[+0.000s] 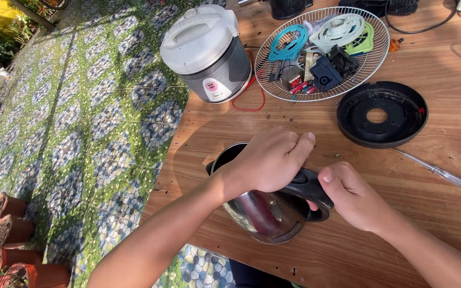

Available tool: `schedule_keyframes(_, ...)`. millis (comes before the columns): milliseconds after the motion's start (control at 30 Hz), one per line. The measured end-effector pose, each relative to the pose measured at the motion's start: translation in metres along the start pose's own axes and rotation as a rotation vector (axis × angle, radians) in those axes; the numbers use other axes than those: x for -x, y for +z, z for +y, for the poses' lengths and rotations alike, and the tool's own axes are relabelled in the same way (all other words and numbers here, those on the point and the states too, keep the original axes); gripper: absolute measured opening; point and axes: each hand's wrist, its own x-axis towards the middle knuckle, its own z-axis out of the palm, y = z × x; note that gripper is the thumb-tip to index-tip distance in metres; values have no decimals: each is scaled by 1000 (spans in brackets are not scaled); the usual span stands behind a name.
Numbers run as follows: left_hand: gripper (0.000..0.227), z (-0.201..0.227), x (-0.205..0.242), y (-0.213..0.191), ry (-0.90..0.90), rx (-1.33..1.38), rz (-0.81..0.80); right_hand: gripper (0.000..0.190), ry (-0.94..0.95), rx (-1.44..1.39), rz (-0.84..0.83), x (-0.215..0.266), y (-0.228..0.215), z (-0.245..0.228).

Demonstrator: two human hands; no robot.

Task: Repairing an electric kettle by reassembling its handle components

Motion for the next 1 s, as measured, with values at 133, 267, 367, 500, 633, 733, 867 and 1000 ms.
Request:
schedule_keyframes(133, 67, 8, 12, -2, -32, -34, -18, 71, -28, -65, -47, 6, 4, 19)
schedule_keyframes(267, 73, 13, 18, -7, -73, -10, 17, 70, 8, -147, -42, 4, 0, 31)
schedule_keyframes(367, 75, 23, 38, -23, 21, 12, -5, 70, 9, -159, -73, 0, -5, 33)
schedule_keyframes(500, 52, -4, 57, -28, 432, 59, 56, 74, 6, -154, -94, 0, -27, 55)
schedule_keyframes(633, 36, -3, 59, -11, 444, 77, 163, 70, -51, -64, -129, -9, -37, 25)
schedule_keyframes(733, 42, -9, 48, -3, 362, -26, 198, 65, -12, 148, -223, -5, -60, 18)
schedule_keyframes(867, 47, -7, 43, 4, 279, -111, 109, 39, 213, 644, -375, 2, -65, -3)
schedule_keyframes(1000, 46, -5, 43, 14, 215, -264, 65, 42, 568, 997, -371, 8, -44, -22)
